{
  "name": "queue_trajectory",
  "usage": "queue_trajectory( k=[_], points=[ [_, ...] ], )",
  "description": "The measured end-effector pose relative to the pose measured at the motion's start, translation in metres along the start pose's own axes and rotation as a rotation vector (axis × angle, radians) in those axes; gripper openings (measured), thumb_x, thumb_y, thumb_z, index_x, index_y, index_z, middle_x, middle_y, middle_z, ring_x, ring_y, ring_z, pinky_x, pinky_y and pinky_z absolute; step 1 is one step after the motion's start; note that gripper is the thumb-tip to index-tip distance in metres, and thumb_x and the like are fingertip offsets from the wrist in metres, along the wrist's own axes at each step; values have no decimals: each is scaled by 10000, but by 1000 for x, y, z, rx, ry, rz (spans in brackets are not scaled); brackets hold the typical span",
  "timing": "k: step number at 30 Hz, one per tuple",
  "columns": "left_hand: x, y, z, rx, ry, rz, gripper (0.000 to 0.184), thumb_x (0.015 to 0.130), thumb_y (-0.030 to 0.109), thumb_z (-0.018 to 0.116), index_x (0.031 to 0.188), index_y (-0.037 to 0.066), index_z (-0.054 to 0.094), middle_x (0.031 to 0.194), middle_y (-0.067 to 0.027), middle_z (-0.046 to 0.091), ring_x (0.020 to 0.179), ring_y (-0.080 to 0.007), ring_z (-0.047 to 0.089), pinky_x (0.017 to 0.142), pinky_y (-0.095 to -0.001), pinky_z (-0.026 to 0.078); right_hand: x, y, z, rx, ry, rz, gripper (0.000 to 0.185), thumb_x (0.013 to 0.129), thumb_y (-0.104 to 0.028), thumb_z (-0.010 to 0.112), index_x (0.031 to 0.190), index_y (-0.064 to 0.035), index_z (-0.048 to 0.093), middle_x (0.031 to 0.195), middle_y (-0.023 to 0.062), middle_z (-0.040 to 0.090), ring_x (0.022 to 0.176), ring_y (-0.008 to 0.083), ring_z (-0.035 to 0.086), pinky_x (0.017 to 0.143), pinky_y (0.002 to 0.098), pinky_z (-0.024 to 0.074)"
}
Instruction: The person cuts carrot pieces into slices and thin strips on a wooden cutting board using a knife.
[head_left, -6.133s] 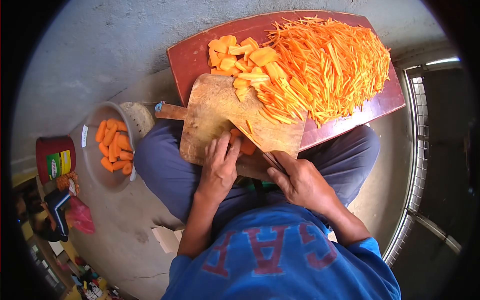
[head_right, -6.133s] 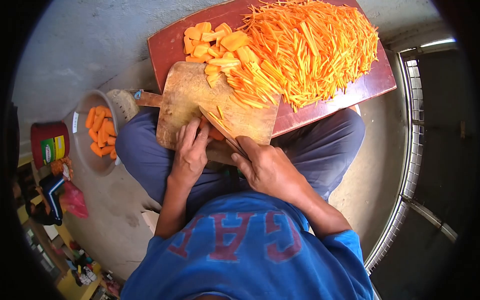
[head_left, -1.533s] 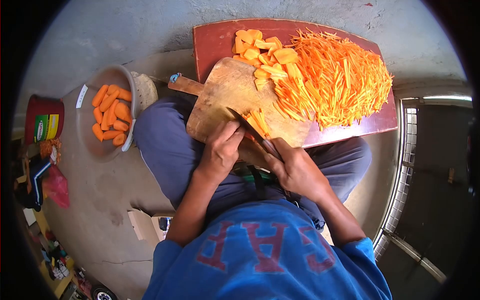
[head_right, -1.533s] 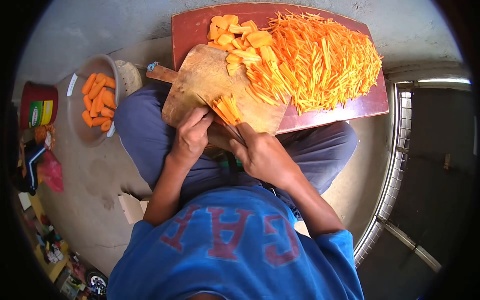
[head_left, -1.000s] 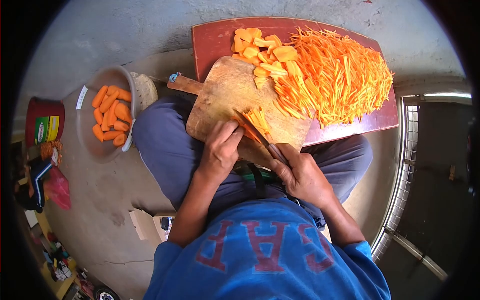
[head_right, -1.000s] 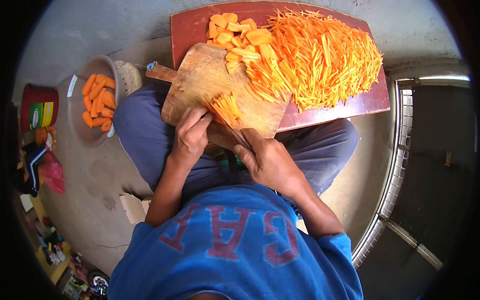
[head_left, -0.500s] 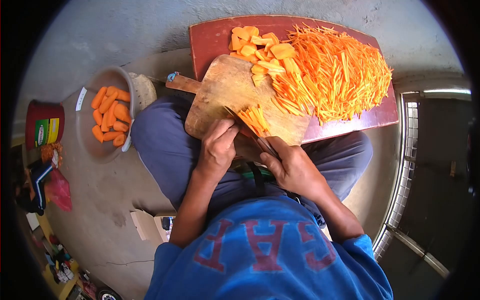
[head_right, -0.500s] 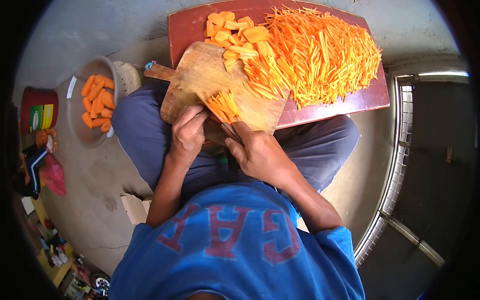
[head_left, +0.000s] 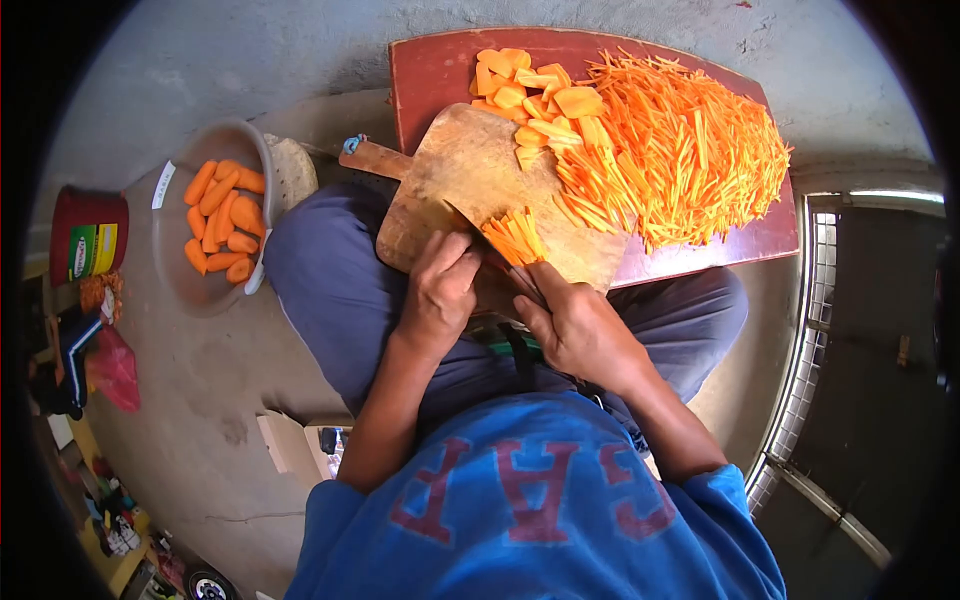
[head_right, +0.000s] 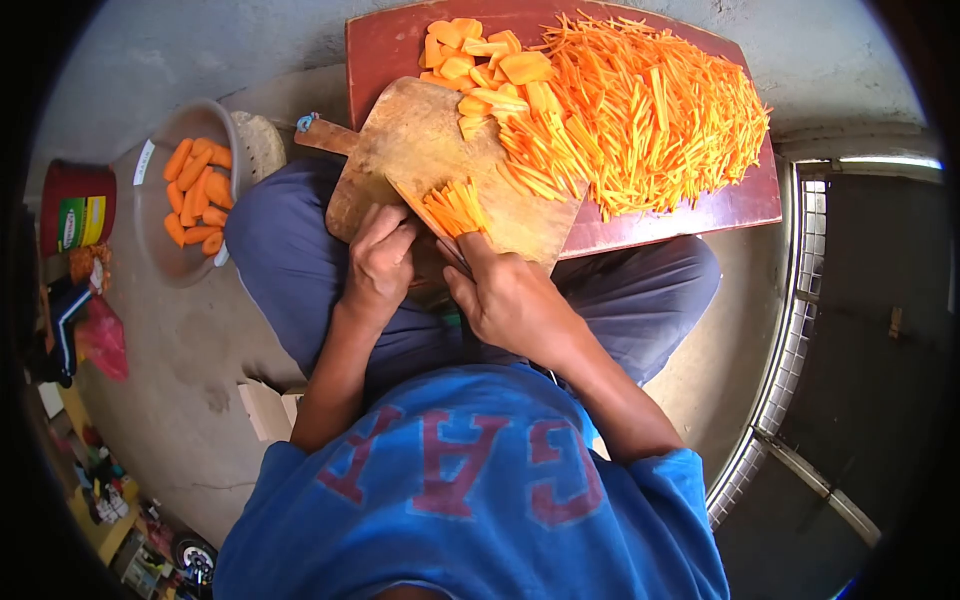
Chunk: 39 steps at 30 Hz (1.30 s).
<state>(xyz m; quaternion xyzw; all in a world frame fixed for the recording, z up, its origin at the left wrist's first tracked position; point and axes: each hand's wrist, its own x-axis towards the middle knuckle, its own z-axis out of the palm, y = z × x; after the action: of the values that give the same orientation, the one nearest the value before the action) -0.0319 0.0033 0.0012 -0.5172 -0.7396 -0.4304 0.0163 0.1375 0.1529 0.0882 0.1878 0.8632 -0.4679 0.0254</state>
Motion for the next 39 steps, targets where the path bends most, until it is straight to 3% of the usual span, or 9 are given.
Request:
queue_trajectory(
  k=[5, 8, 11, 14, 20, 24, 33, 36, 39],
  points=[
    [0, 0, 1, -2, 33, 12, 235, 829, -134, 647, 1023, -74, 766, 1087, -196, 717, 982, -433, 674, 855, -514, 584, 2, -11, -9, -83, -83, 78, 265, 1106, -115, 692, 1278, 72, 617, 1062, 363, 741, 1059, 572, 735, 871, 585, 595],
    [-1, 2, 2, 31, 82, -2, 209, 828, -144, 652, 997, -79, 755, 1080, -195, 719, 986, -434, 676, 858, -519, 586, -6, 3, -2, -15, 24, -55, 255, 1102, -139, 704, 1224, 64, 610, 958, 377, 717, 976, 596, 723, 822, 603, 585],
    [1, 2, 2, 34, 68, 3, 196, 833, -146, 651, 988, -86, 754, 1079, -197, 723, 990, -435, 677, 869, -519, 590, -5, -6, -7, -57, -27, 18, 259, 1096, -156, 721, 1187, 61, 612, 897, 385, 695, 927, 602, 716, 789, 612, 576],
    [-1, 2, -1, 51, 25, -6, 198, 839, -148, 649, 992, -91, 760, 1083, -201, 727, 997, -434, 680, 881, -514, 593, -6, 3, 6, -60, 63, -99, 273, 1103, -178, 720, 1193, 60, 620, 898, 386, 690, 924, 595, 720, 787, 616, 570],
    [0, 1, 1, 46, 62, 33, 231, 838, -151, 656, 1026, -88, 776, 1082, -196, 734, 989, -431, 683, 883, -509, 593, 1, -1, -12, 25, -8, -36, 338, 1110, -254, 709, 1167, 75, 656, 942, 388, 736, 949, 595, 739, 832, 628, 588],
    [-2, 1, 3, -2, 79, 3, 241, 836, -153, 660, 1031, -83, 782, 1073, -191, 736, 974, -427, 683, 876, -511, 592, -6, -5, -10, 37, 12, -42, 283, 1119, -219, 711, 1177, 49, 641, 905, 383, 681, 898, 590, 703, 779, 592, 552],
    [-4, -5, 2, 65, 58, 8, 245, 823, -159, 653, 1019, -90, 782, 1053, -197, 736, 960, -419, 691, 847, -506, 600, 1, -7, -1, -80, -7, -32, 320, 1099, -225, 716, 1175, 72, 624, 931, 402, 718, 947, 598, 736, 832, 623, 586],
    [-3, -3, 3, 27, 110, 32, 248, 813, -157, 657, 1018, -92, 781, 1053, -195, 737, 961, -413, 693, 849, -504, 601, -3, 1, -4, 112, 60, -111, 275, 1121, -188, 699, 1235, 53, 635, 912, 370, 685, 923, 580, 717, 797, 569, 565],
    [-2, 1, 0, 12, 98, 17, 242, 814, -155, 658, 1016, -96, 779, 1056, -197, 738, 965, -410, 695, 854, -504, 602, -10, -1, -6, 86, 2, -19, 271, 1127, -176, 689, 1258, 55, 636, 927, 363, 689, 927, 578, 714, 800, 560, 564]
  ],
)
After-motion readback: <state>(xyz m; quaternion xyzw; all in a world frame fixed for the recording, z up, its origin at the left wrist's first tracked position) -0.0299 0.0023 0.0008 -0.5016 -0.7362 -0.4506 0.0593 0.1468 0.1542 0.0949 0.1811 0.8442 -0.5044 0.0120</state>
